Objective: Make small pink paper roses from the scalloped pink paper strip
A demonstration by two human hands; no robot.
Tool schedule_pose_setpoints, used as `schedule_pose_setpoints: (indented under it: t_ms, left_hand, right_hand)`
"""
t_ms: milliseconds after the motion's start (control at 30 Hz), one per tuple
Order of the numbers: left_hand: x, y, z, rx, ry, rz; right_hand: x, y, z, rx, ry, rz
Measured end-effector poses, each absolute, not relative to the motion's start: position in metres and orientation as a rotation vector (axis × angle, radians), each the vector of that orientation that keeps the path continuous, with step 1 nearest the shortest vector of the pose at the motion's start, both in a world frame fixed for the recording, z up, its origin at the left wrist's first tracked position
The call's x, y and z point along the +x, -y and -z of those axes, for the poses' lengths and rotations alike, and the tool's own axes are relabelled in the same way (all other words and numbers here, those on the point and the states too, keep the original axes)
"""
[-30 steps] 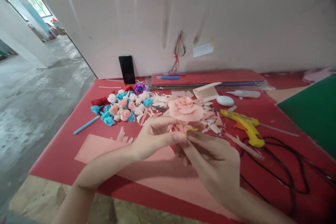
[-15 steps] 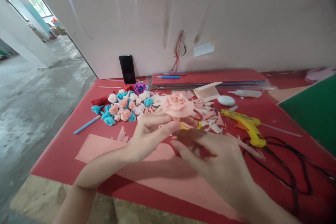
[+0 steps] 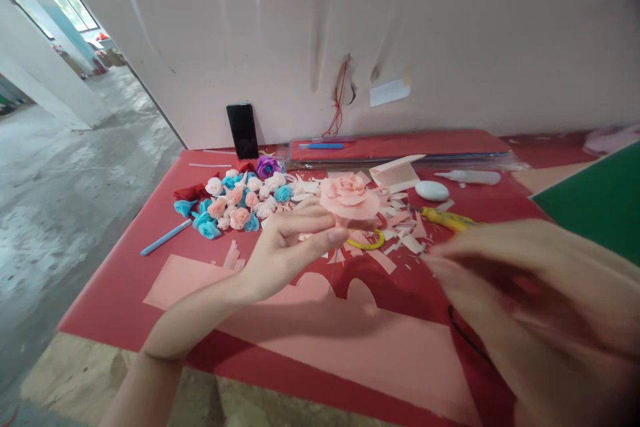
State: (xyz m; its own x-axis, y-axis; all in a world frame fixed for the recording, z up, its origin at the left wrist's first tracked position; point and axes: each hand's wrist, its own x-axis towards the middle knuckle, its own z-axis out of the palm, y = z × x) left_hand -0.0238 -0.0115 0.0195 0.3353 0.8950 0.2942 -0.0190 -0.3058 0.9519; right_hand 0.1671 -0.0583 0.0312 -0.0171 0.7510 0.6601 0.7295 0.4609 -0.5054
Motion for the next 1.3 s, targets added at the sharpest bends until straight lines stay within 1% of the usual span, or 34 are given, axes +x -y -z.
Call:
schedule_pose_setpoints:
  t_ms: [33, 100, 267, 433, 500, 667, 767, 833, 867, 933, 1067, 1167, 1300]
  left_hand:
    - [-0.023, 0.012, -0.020, 1.598, -0.803, -1.145]
    - [-0.022, 0.012, -0.023, 1.581, -0.778, -1.141]
    - [-0.020, 0.011, -0.026, 1.542, -0.696, -1.170]
    - [-0.022, 0.009, -0.016, 1.432, -0.704, -1.119]
    - [-0.024, 0.007, -0.012, 1.368, -0.697, -1.097]
    - [-0.023, 0.006, -0.012, 1.175, -0.573, -1.026]
    - [-0.021, 0.007, -0.013, 1.103, -0.555, -1.000]
    - [-0.021, 0.007, -0.013, 1.089, -0.551, -0.988]
    - [-0.020, 0.007, -0.013, 1.084, -0.544, -0.984]
    - [-0.020, 0.006, -0.013, 1.074, -0.516, -0.981]
    - [-0.020, 0.005, -0.012, 1.120, -0.513, -0.991]
    - [-0.020, 0.005, -0.010, 1.173, -0.549, -1.009]
    - [-0.018, 0.005, -0.009, 1.179, -0.642, -1.018]
  right_hand:
    - [0.164, 0.053, -0.031, -1.300, 1.789, 0.047]
    - [0.156, 0.043, -0.029, -1.193, 1.940, 0.145]
    - [0.146, 0.031, -0.020, -1.121, 2.085, 0.151]
    - [0.156, 0.032, -0.023, -1.080, 2.043, 0.165]
    - [0.158, 0.035, -0.027, -1.041, 1.993, 0.006]
    - [0.165, 0.035, -0.031, -0.841, 1.554, -0.721]
    - [0.171, 0.026, -0.028, -0.676, 1.348, -0.925]
    - [0.173, 0.022, -0.027, -0.671, 1.302, -0.955]
    - [0.173, 0.022, -0.028, -0.682, 1.326, -0.945]
    - [0.170, 0.023, -0.030, -0.769, 1.405, -0.803]
    - [0.158, 0.029, -0.032, -0.968, 1.713, -0.339]
    - [0.151, 0.027, -0.027, -0.950, 1.950, -0.157]
    - [0.149, 0.021, -0.020, -0.910, 2.095, 0.039]
